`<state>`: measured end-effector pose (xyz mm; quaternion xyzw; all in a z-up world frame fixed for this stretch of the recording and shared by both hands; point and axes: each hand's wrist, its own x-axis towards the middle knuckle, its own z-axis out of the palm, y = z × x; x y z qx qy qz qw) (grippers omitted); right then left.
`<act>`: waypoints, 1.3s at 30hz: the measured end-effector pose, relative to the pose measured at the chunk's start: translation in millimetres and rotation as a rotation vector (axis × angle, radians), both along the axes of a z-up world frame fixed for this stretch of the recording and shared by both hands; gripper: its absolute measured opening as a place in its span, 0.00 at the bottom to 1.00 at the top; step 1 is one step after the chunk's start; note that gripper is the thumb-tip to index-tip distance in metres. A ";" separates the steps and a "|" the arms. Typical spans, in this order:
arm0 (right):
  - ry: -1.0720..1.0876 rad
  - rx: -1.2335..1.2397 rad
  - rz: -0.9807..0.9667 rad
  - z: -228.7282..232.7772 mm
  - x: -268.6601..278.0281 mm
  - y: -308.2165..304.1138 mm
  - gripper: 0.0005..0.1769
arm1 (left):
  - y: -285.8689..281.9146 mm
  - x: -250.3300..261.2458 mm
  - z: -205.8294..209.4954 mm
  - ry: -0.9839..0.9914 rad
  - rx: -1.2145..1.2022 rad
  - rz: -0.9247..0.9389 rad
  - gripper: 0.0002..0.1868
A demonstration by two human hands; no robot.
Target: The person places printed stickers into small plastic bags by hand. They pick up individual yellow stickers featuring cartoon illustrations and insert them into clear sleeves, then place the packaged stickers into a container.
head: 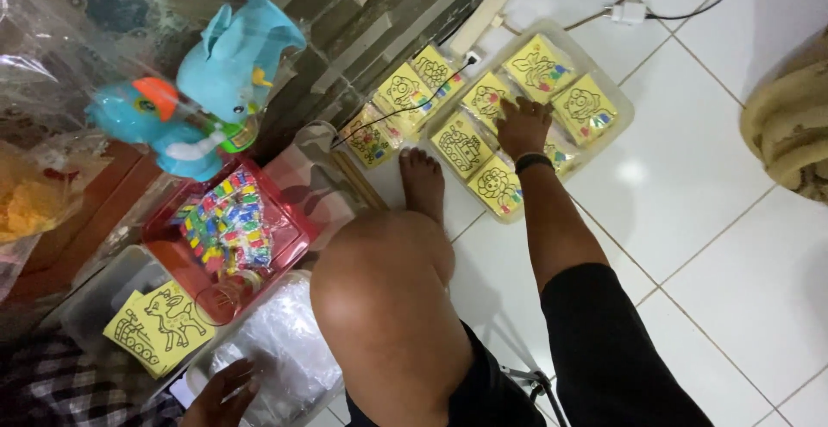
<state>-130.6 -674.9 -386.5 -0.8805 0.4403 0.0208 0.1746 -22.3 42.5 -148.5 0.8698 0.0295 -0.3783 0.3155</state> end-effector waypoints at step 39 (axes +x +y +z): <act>-0.602 0.631 1.448 524.8 116.4 411.2 0.22 | -73.1 -9.0 89.9 -0.530 0.025 -0.563 0.05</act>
